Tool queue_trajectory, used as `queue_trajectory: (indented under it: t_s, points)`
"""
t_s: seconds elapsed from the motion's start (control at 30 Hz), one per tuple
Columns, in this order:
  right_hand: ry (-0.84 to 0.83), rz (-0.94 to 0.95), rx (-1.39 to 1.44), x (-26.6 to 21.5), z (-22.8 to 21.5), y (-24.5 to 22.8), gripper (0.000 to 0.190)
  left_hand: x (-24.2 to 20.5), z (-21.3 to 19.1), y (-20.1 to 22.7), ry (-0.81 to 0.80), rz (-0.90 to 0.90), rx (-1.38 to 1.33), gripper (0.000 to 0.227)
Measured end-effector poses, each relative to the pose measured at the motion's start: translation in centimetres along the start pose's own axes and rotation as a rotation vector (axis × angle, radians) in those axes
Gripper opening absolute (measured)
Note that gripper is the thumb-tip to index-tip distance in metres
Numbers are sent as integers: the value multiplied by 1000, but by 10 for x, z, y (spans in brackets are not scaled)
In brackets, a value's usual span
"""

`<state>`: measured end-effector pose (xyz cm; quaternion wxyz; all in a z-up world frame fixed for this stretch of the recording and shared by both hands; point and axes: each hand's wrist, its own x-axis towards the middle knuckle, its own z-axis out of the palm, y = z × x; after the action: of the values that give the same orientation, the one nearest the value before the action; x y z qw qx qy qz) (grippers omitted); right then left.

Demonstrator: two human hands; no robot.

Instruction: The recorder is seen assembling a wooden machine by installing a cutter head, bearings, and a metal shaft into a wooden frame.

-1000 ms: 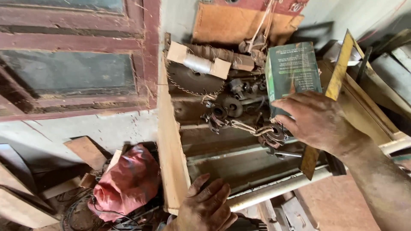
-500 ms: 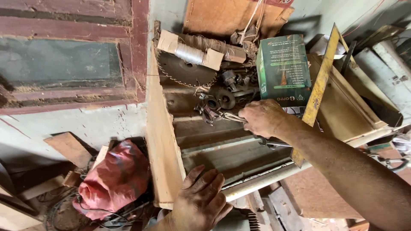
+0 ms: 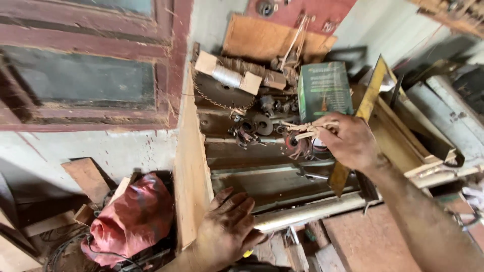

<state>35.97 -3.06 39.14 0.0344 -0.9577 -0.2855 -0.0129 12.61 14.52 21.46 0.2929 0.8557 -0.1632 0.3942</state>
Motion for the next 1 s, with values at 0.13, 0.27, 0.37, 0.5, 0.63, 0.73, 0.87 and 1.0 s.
queue_trajectory:
  t_s: [0.13,0.27,0.37,0.5,0.63,0.73,0.87,1.0]
  points:
    - [302,-285,342,-26,8,24,16,4,-6,12,7,-32,23,47]
    - [335,-576,746,-69,24,38,16,2,-1,35,78,-215,-127,44]
    - [246,-687,985,-110,34,46,18,4,9,64,177,-245,-66,46]
    - [87,-686,1228,-165,64,69,25,13,40,111,116,-443,-785,58]
    - [128,-556,1375,-216,109,103,30,-26,114,121,-30,-496,-1493,44]
    - [246,-403,1637,-247,153,119,28,-45,146,146,-75,-650,-1501,39]
    - [281,-291,1996,-305,254,146,36,-44,172,174,-127,-801,-1596,40]
    - [168,-53,2189,-361,282,141,54,-38,194,212,-177,-650,-1271,42]
